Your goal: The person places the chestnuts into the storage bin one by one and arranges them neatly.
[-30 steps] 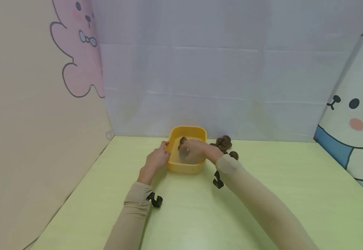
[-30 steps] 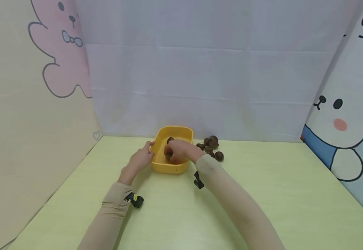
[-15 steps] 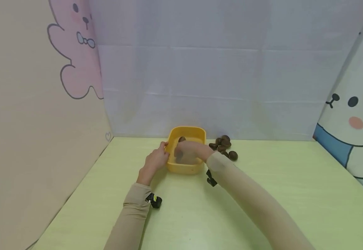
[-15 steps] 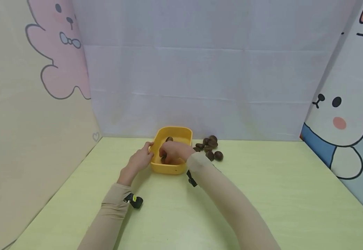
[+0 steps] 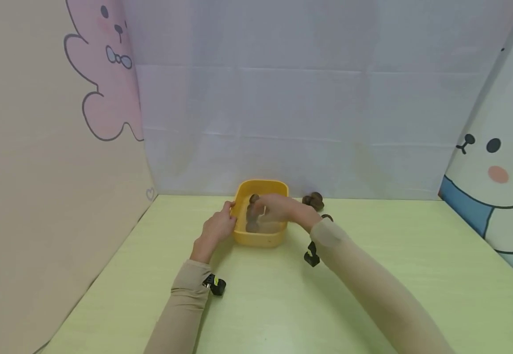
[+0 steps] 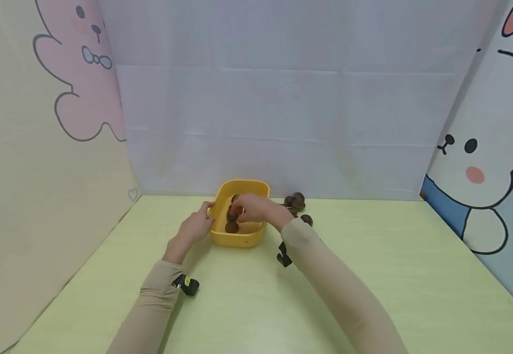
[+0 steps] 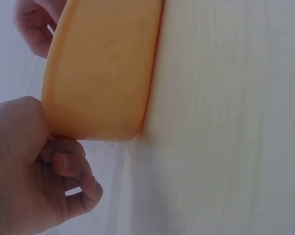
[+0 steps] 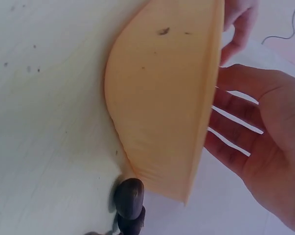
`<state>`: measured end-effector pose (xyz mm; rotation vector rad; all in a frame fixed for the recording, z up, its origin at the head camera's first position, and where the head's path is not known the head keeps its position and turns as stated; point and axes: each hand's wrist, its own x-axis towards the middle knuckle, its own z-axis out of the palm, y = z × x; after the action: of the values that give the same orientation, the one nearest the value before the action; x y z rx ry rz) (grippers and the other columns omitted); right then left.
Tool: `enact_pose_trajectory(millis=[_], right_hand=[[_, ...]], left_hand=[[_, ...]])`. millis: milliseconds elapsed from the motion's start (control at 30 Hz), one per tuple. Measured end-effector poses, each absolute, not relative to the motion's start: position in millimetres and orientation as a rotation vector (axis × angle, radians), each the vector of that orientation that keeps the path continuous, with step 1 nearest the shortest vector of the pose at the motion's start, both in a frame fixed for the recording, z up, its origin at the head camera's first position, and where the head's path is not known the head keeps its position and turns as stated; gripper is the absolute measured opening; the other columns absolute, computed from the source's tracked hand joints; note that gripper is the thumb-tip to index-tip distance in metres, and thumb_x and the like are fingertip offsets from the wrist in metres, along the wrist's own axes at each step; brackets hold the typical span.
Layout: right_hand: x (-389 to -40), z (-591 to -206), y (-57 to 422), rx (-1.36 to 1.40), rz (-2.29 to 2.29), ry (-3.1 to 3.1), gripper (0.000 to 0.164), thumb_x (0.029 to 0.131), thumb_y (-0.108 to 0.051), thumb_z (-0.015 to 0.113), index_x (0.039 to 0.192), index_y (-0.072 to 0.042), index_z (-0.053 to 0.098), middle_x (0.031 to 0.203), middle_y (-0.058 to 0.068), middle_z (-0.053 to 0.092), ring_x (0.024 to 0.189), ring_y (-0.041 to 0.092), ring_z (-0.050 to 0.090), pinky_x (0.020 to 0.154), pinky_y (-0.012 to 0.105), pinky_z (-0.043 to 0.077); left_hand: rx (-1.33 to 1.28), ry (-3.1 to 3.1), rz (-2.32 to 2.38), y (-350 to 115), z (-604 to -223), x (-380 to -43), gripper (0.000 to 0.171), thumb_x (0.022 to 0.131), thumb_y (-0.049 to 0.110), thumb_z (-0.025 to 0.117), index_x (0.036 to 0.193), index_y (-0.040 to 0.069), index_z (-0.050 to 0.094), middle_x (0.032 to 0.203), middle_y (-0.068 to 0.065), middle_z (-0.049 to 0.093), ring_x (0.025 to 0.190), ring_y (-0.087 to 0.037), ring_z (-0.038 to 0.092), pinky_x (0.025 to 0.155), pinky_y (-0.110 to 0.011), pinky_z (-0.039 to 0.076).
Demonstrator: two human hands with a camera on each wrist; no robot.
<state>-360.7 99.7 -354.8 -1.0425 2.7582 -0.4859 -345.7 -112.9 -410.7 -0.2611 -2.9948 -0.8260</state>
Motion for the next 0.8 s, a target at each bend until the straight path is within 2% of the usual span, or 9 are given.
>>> enact_pose_trajectory(millis=[233,367,500,800], right_hand=[[-334,-340,135,-1.070,-0.580,2.816,0.024,0.096,-0.012,0.062,0.118,-0.006,0.068,0.118,0.011,0.067,0.105,0.025,0.064,0.093,0.041,0.052],[-325,-338,156,-1.039,-0.630,2.886,0.021,0.096,-0.013,0.062,0.115,-0.009,0.069,0.117,0.011,0.068,0.101,0.023,0.064,0.090,0.041,0.053],[-321,-342,174,-0.982,-0.648,2.933,0.020,0.095,-0.016,0.065,0.115,-0.012,0.071,0.110,0.007,0.069,0.095,0.018,0.064,0.086,0.038,0.053],[-320,-361,207,-0.861,-0.709,2.960,0.023,0.095,-0.015,0.064,0.115,-0.007,0.070,0.112,0.009,0.070,0.102,0.023,0.064,0.093,0.044,0.052]], left_hand=[[-0.274,-3.007,-0.826,-112,-412,-347,0.048,0.101,0.023,0.042,0.149,0.017,0.038,0.067,-0.005,0.048,0.053,-0.018,0.042,0.049,-0.030,0.033],[-0.282,-3.005,-0.811,-112,-410,-348,0.048,0.101,0.023,0.042,0.148,0.017,0.038,0.067,-0.005,0.048,0.052,-0.018,0.042,0.048,-0.030,0.033],[-0.295,-3.010,-0.816,-112,-409,-349,0.048,0.101,0.024,0.042,0.149,0.016,0.038,0.067,-0.006,0.048,0.053,-0.018,0.042,0.049,-0.030,0.033],[-0.290,-3.010,-0.829,-113,-412,-347,0.049,0.101,0.023,0.041,0.149,0.015,0.036,0.067,-0.005,0.047,0.053,-0.018,0.043,0.049,-0.030,0.033]])
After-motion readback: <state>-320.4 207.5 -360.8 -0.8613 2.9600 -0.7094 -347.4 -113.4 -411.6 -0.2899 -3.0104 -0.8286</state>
